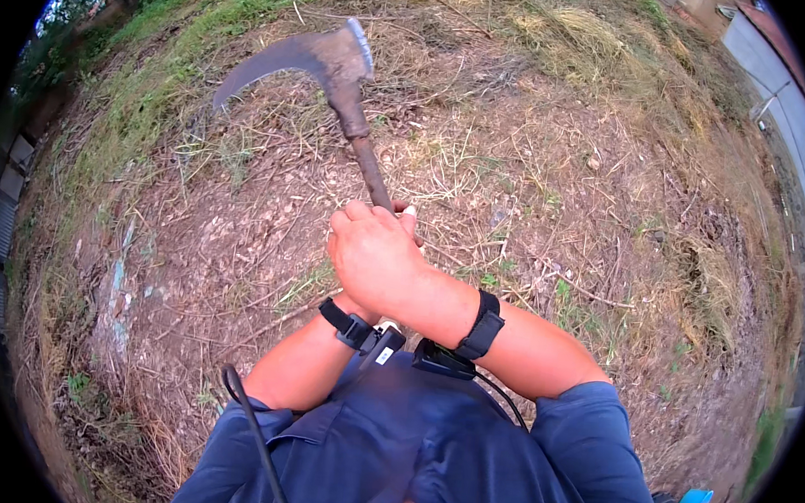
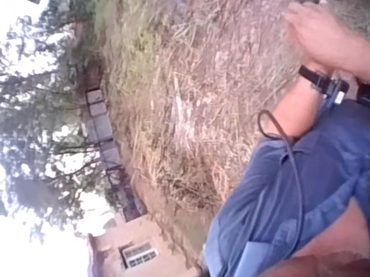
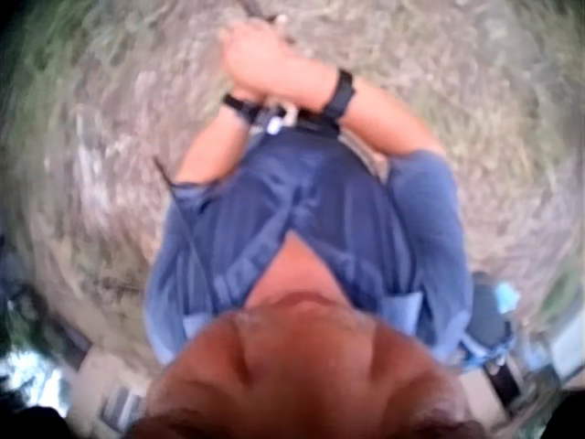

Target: The person uses a scythe to cut grass and vines in a backyard. They move a metal pipe aside and pick up handfuls of the cut vegetation.

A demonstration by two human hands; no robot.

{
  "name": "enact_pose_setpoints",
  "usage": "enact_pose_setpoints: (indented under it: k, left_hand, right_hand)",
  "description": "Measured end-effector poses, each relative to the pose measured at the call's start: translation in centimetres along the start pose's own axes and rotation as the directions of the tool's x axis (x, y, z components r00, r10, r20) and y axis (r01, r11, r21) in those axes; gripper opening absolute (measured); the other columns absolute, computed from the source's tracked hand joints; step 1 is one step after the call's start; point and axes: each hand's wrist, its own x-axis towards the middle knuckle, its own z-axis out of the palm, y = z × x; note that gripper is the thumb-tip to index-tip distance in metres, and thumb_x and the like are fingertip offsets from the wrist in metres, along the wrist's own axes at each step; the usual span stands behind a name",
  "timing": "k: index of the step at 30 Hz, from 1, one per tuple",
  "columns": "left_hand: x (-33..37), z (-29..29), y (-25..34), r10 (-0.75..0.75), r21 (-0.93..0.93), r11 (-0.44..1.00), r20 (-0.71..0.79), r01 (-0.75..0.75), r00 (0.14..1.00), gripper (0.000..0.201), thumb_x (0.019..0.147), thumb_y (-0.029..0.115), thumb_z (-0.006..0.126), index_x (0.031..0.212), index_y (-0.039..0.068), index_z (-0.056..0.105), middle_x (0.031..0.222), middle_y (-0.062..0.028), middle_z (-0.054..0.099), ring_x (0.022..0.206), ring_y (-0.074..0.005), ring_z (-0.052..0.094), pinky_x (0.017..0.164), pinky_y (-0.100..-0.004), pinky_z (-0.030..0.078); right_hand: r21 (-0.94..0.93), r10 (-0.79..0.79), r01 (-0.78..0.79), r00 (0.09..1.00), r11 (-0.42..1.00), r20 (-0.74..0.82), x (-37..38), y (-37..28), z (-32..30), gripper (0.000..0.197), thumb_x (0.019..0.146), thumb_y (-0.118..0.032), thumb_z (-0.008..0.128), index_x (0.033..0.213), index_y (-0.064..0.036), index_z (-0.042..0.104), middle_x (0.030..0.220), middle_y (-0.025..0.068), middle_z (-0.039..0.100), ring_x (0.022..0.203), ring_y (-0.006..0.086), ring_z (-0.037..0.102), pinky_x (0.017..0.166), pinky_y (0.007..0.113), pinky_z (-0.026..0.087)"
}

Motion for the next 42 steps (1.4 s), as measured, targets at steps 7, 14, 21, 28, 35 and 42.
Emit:
enact_pose_setpoints:
  k: [7,14,21,28,35,42]
  left_hand:
    - [12.6,2.3,0.2,-0.139,-0.165,0.973,0.159,0.165,0.977,0.021,0.093,0.022,0.060,0.108,0.007,0.057,0.072,-0.0024,0.062,0.061,-0.0112,0.058,0.055,-0.0277,0.045]
    - [22.8,6.6,-1.4,-0.171,-0.293,0.928,0.216,0.231,0.961,0.021,0.093,0.022,0.060,0.107,0.006,0.057,0.072,-0.0021,0.061,0.061,-0.0111,0.058,0.055,-0.0275,0.046]
    - [33.5,15.0,-2.2,-0.188,-0.352,0.901,0.210,0.253,0.960,0.021,0.092,0.022,0.061,0.106,0.006,0.057,0.072,-0.0018,0.061,0.061,-0.0110,0.058,0.055,-0.0274,0.046]
    - [45.6,25.0,-1.1,-0.218,-0.391,0.875,0.211,0.286,0.953,0.021,0.092,0.022,0.061,0.105,0.005,0.057,0.072,-0.0015,0.060,0.061,-0.0109,0.058,0.055,-0.0273,0.046]
    - [56.3,35.1,1.1,-0.213,-0.438,0.832,0.313,0.340,0.926,0.022,0.091,0.022,0.062,0.104,0.005,0.057,0.071,-0.0012,0.060,0.061,-0.0109,0.058,0.054,-0.0271,0.047]
    - [69.3,45.5,-1.3,-0.229,-0.472,0.774,0.412,0.421,0.882,0.022,0.091,0.022,0.062,0.102,0.005,0.057,0.071,-0.0009,0.060,0.061,-0.0108,0.058,0.054,-0.0270,0.047]
  right_hand:
    - [-0.256,0.276,-0.259,0.961,0.931,0.033,7.0,9.5,6.7,0.008,0.072,-0.018,0.061,0.075,-0.0132,0.068,0.083,0.0024,0.054,0.089,0.0231,0.053,0.075,0.044,0.044]
    - [-0.066,0.279,-0.277,0.960,0.958,0.009,11.1,18.7,4.9,0.012,0.076,-0.019,0.059,0.076,-0.0097,0.067,0.084,0.0044,0.054,0.089,0.0232,0.053,0.076,0.046,0.047]
    - [-0.024,0.250,-0.252,0.966,0.968,-0.062,15.4,32.5,8.7,0.014,0.076,-0.021,0.058,0.076,-0.0096,0.067,0.084,0.0036,0.053,0.090,0.0212,0.053,0.073,0.037,0.049]
    - [-0.068,0.090,-0.093,0.995,0.993,-0.052,15.3,48.5,5.6,0.012,0.075,-0.021,0.061,0.076,-0.0101,0.066,0.085,0.0035,0.054,0.091,0.0218,0.053,0.077,0.036,0.047]
    - [-0.005,0.342,-0.342,0.940,0.940,-0.009,20.1,62.3,8.7,0.011,0.074,-0.017,0.061,0.078,-0.0132,0.071,0.085,0.0046,0.057,0.090,0.0267,0.052,0.077,0.048,0.043]
    - [-0.135,0.324,-0.309,0.940,0.941,0.103,24.0,77.9,10.4,0.014,0.075,-0.023,0.061,0.069,-0.0120,0.066,0.079,0.0037,0.054,0.086,0.0232,0.051,0.078,0.041,0.043]
